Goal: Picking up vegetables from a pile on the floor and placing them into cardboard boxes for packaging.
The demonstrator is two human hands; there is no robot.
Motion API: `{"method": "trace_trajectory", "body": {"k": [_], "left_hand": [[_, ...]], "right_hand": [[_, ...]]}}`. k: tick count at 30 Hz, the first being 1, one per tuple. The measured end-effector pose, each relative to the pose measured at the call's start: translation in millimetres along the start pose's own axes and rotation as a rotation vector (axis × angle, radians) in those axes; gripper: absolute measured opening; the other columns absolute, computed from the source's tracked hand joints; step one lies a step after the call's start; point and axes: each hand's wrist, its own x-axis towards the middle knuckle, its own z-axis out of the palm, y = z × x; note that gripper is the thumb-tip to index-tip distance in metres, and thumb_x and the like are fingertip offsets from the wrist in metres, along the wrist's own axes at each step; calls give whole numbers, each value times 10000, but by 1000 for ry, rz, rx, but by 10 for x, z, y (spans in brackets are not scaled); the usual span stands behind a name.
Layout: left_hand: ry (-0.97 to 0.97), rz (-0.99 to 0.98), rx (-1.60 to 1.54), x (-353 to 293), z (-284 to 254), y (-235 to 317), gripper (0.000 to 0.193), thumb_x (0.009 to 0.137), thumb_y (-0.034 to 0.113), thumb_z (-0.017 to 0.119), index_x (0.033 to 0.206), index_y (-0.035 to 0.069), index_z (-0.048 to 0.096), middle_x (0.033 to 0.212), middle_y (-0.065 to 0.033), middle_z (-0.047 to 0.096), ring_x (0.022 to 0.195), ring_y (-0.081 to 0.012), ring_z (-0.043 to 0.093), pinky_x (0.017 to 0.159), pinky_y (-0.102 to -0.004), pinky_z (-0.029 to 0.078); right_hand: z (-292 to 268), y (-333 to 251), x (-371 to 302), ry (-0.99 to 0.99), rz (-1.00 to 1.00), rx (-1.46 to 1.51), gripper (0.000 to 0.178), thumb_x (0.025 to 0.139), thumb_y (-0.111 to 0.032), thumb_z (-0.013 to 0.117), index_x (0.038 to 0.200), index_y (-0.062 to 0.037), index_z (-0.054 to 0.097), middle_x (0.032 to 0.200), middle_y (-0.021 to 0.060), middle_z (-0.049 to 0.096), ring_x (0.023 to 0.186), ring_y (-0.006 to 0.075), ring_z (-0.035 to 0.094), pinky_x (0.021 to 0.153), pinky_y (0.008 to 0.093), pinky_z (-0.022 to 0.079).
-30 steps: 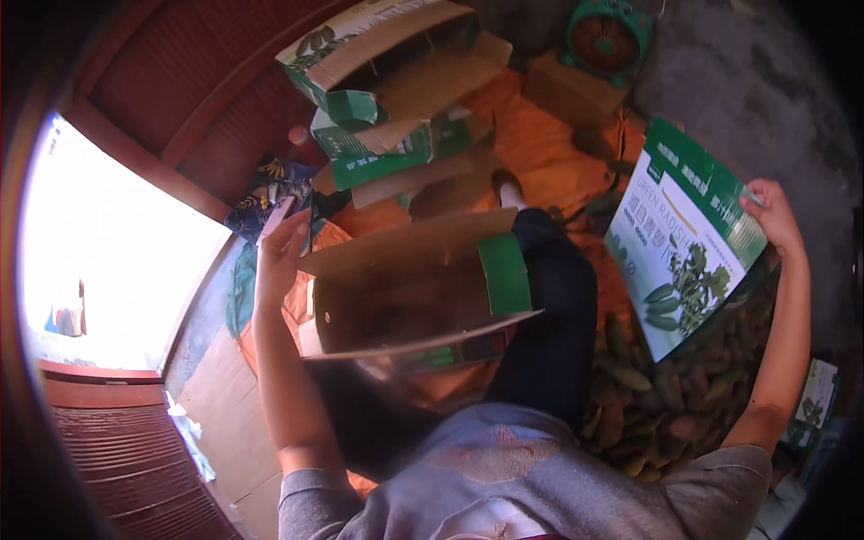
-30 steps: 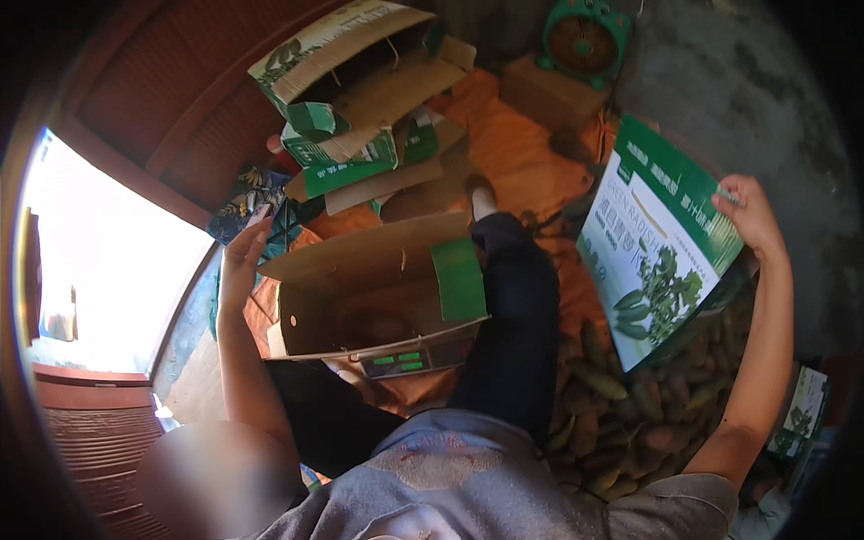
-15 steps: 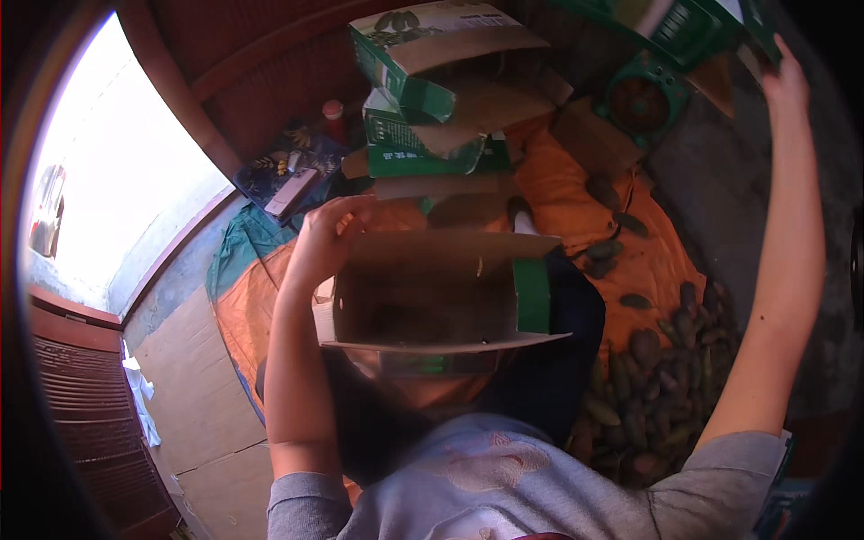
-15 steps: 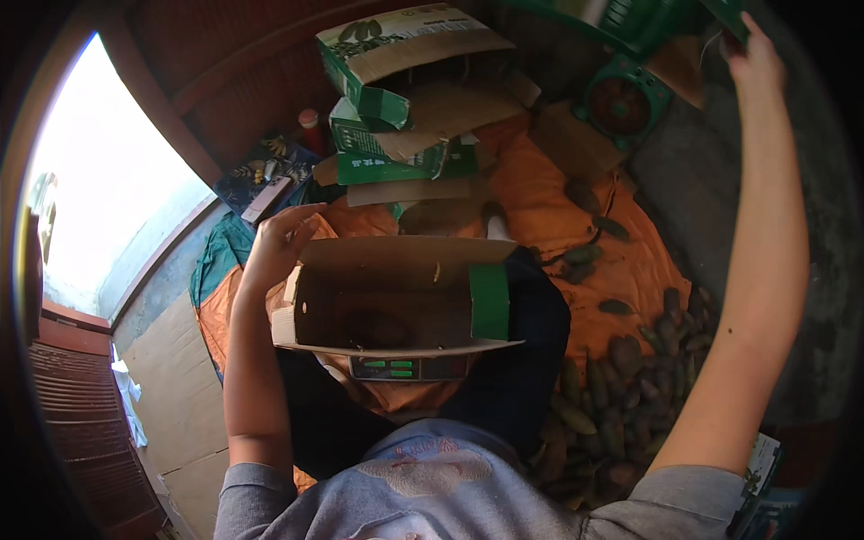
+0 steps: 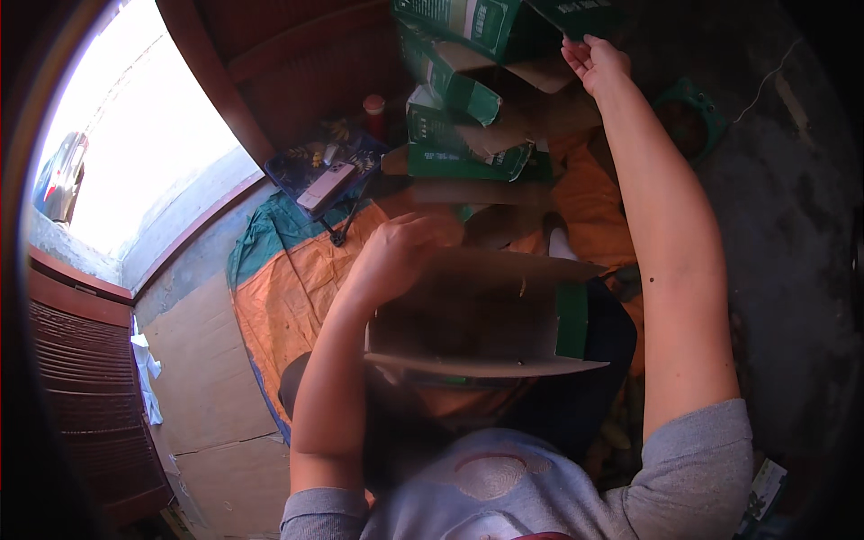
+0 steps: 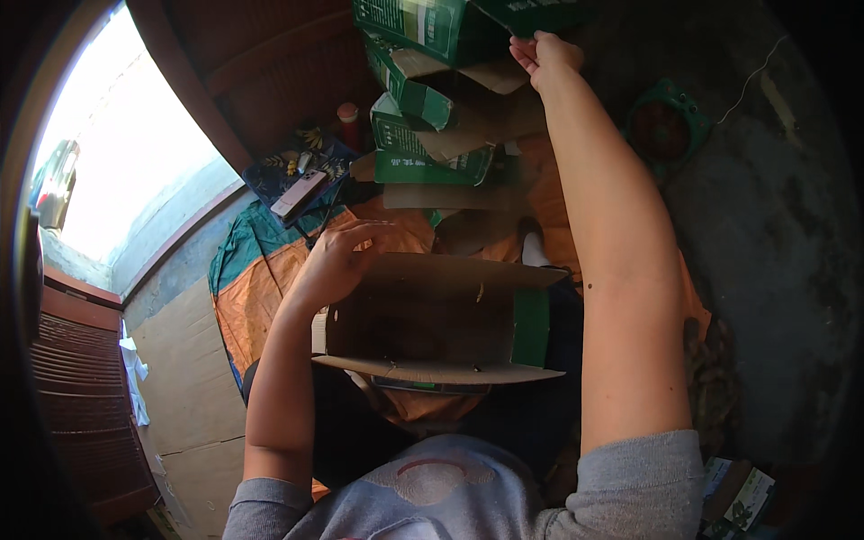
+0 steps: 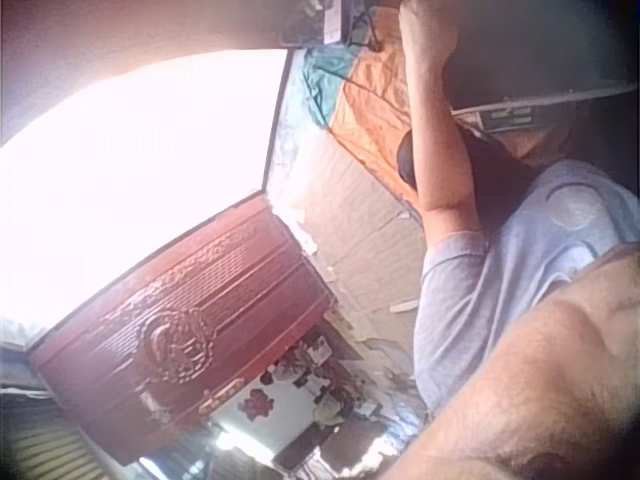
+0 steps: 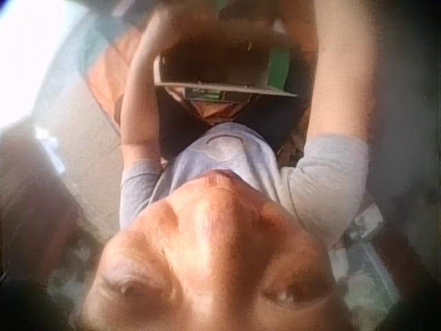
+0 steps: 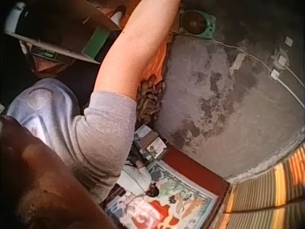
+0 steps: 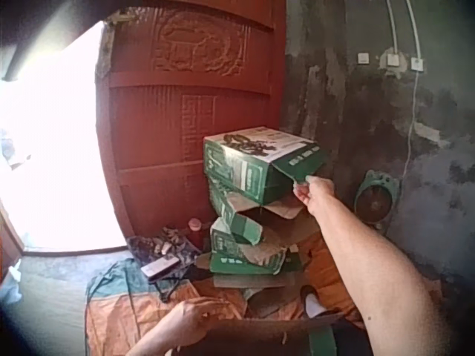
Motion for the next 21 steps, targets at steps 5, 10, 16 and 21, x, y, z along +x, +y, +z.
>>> {"method": "trace_trajectory", "body": {"k": [5, 10, 16, 21], "left_hand": [[15, 40, 29, 2, -25, -17, 259, 926, 66, 631, 1179, 57, 689, 1215, -148, 687, 1117, -319, 665, 933, -384, 548], [36, 87, 102, 17, -9, -41, 258, 922, 57, 636, 1174, 52, 689, 1212, -144, 687, 1112, -316, 666, 929, -390, 547], [21, 48, 22, 16, -33, -69, 272, 915, 53, 645, 1183, 62, 693, 1164, -151, 699, 1131, -308, 653, 942, -386, 526], [47, 56, 89, 1, 9, -81, 308, 896, 42, 655, 1202, 62, 687, 1210, -173, 681, 1189, -338, 620, 1026, -404, 476]], "right_hand": [[-75, 27, -80, -131, -61, -153, 194, 964, 4, 480, 1141, 67, 529, 976, 223, 715, 815, 301, 730, 755, 400, 636], [-294, 11, -180, -216, -67, -254, 279, 968, -30, 533, 1236, 40, 501, 1095, 215, 697, 879, 296, 726, 781, 393, 624], [-738, -107, -480, -581, -134, -245, 491, 958, -104, 612, 1406, -8, 438, 1281, 169, 633, 1032, 265, 691, 876, 357, 586], [-1261, -72, -763, -626, -87, -199, 490, 961, -157, 629, 1407, -29, 471, 1307, 157, 620, 1061, 256, 681, 899, 353, 576]]}}
